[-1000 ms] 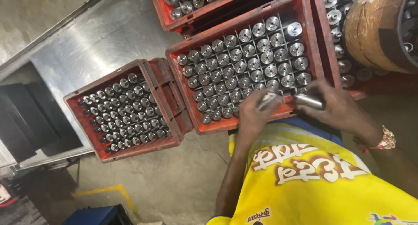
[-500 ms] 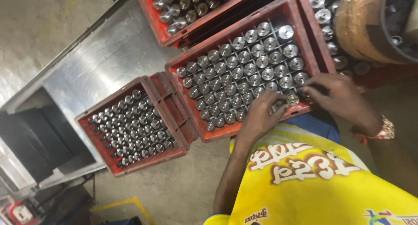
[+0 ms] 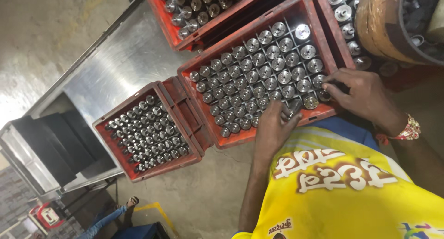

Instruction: The person repeatedly picks up small metal caps from a red crate and places them into another red crate. The person occasionally gathers several caps in one hand before transferring them.

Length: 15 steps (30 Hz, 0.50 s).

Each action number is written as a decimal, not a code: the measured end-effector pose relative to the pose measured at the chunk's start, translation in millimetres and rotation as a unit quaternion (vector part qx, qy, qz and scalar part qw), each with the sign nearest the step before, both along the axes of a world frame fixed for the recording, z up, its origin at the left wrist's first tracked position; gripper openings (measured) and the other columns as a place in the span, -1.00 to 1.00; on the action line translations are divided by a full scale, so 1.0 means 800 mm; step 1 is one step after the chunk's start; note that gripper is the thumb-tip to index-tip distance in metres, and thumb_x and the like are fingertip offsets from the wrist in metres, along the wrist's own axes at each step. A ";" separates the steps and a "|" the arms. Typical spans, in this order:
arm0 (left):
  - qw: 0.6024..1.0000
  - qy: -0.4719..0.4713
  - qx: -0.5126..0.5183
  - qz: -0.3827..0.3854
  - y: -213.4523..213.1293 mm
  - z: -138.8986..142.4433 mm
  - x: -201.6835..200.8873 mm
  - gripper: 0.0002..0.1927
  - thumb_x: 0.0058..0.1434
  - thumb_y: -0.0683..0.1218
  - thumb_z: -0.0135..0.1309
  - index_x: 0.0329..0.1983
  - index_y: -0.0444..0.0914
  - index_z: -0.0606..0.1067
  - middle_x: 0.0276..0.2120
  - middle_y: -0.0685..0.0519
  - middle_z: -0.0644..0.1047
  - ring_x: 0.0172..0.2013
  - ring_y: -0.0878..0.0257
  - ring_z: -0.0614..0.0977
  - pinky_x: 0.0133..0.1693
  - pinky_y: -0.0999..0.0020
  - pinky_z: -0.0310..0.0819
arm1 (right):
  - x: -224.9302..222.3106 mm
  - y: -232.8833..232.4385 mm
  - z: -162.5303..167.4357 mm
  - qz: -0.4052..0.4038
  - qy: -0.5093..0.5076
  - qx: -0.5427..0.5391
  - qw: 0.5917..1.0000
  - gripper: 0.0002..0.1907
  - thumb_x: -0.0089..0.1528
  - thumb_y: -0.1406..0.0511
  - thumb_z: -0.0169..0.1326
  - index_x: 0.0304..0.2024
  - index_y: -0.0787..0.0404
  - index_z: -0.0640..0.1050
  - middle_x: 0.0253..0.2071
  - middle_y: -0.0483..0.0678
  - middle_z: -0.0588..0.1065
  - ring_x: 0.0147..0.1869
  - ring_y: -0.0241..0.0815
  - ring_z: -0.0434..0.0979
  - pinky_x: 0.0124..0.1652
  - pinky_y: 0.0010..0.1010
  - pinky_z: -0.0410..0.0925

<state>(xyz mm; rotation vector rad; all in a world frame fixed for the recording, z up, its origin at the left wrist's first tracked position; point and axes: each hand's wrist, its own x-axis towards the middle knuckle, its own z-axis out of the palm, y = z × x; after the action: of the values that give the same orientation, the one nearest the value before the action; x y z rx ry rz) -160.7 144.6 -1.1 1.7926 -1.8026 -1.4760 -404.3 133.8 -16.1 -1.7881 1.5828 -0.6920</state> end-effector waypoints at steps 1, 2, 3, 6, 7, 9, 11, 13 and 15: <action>0.999 -0.021 -0.049 0.000 0.001 0.000 -0.003 -0.59 0.15 0.02 0.32 -0.18 -0.34 0.42 -0.23 -0.16 0.50 -0.28 -0.06 0.61 -0.24 0.05 0.51 | -0.001 -0.002 0.000 0.004 0.006 0.013 1.000 -0.81 0.27 0.28 0.22 -0.11 0.25 0.63 -0.15 0.08 0.61 -0.15 0.06 0.64 -0.16 -0.25 0.47; 0.995 -0.042 -0.096 -0.002 0.004 -0.001 -0.005 -0.55 0.12 0.01 0.34 -0.14 -0.36 0.42 -0.21 -0.18 0.49 -0.26 -0.09 0.59 -0.25 0.02 0.50 | -0.003 -0.004 0.001 0.007 0.013 0.027 1.000 -0.81 0.27 0.28 0.23 -0.13 0.25 0.64 -0.19 0.07 0.61 -0.17 0.05 0.64 -0.17 -0.25 0.46; 0.988 -0.063 -0.142 -0.007 0.006 -0.001 -0.008 -0.51 0.10 0.00 0.35 -0.10 -0.38 0.41 -0.19 -0.20 0.47 -0.24 -0.13 0.58 -0.26 -0.01 0.48 | -0.004 -0.006 0.001 0.005 -0.008 0.035 0.999 -0.81 0.27 0.28 0.22 -0.13 0.25 0.64 -0.20 0.07 0.61 -0.20 0.01 0.65 -0.20 -0.27 0.46; 0.968 -0.097 -0.228 -0.046 0.014 -0.001 -0.013 -0.46 0.05 0.03 0.38 -0.10 -0.37 0.41 -0.16 -0.22 0.45 -0.19 -0.17 0.58 -0.21 -0.02 0.52 | -0.010 -0.011 0.000 -0.012 -0.045 0.067 0.997 -0.81 0.27 0.29 0.21 -0.12 0.26 0.64 -0.24 0.09 0.61 -0.30 -0.07 0.65 -0.28 -0.31 0.45; 0.970 -0.106 -0.214 -0.039 0.016 -0.003 -0.015 -0.48 0.06 0.04 0.38 -0.13 -0.37 0.42 -0.17 -0.21 0.46 -0.21 -0.17 0.58 -0.23 -0.02 0.52 | -0.011 -0.012 -0.001 -0.017 -0.046 0.080 0.996 -0.81 0.28 0.29 0.21 -0.11 0.26 0.64 -0.28 0.09 0.61 -0.34 -0.09 0.65 -0.31 -0.31 0.44; 0.974 -0.125 -0.187 -0.023 0.019 -0.007 -0.017 -0.52 0.07 0.05 0.39 -0.20 -0.36 0.43 -0.20 -0.19 0.48 -0.25 -0.15 0.59 -0.28 -0.02 0.51 | -0.013 -0.013 -0.005 -0.017 -0.052 0.079 0.995 -0.82 0.28 0.30 0.21 -0.10 0.26 0.64 -0.31 0.10 0.60 -0.36 -0.09 0.64 -0.33 -0.31 0.43; 0.975 -0.128 -0.182 0.000 0.020 -0.014 -0.023 -0.54 0.03 0.05 0.40 -0.31 -0.35 0.44 -0.27 -0.15 0.49 -0.32 -0.12 0.60 -0.32 0.00 0.51 | -0.015 -0.011 -0.009 -0.012 -0.058 0.053 0.997 -0.82 0.29 0.31 0.21 -0.10 0.27 0.63 -0.30 0.11 0.60 -0.33 -0.08 0.64 -0.31 -0.32 0.43; 0.971 -0.146 -0.189 0.007 0.020 -0.019 -0.031 -0.61 0.12 0.05 0.39 -0.37 -0.30 0.46 -0.33 -0.09 0.50 -0.36 -0.06 0.61 -0.33 0.02 0.51 | -0.016 -0.009 -0.012 -0.019 -0.053 0.032 0.998 -0.83 0.29 0.32 0.21 -0.10 0.27 0.64 -0.27 0.12 0.60 -0.31 -0.07 0.64 -0.29 -0.32 0.44; 0.962 -0.179 -0.208 0.000 0.017 -0.021 -0.042 -0.66 0.34 0.05 0.33 -0.40 -0.22 0.50 -0.36 0.00 0.53 -0.35 0.02 0.62 -0.29 0.06 0.51 | -0.015 -0.005 -0.014 -0.023 -0.054 0.010 0.998 -0.84 0.30 0.33 0.21 -0.11 0.28 0.64 -0.23 0.12 0.61 -0.27 -0.06 0.65 -0.26 -0.32 0.45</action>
<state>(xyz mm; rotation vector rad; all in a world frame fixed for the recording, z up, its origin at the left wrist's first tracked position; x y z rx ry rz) -194.7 158.5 -17.8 1.9117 -2.0781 -0.7193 -416.5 129.4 -26.9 -1.6753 1.5579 -0.7784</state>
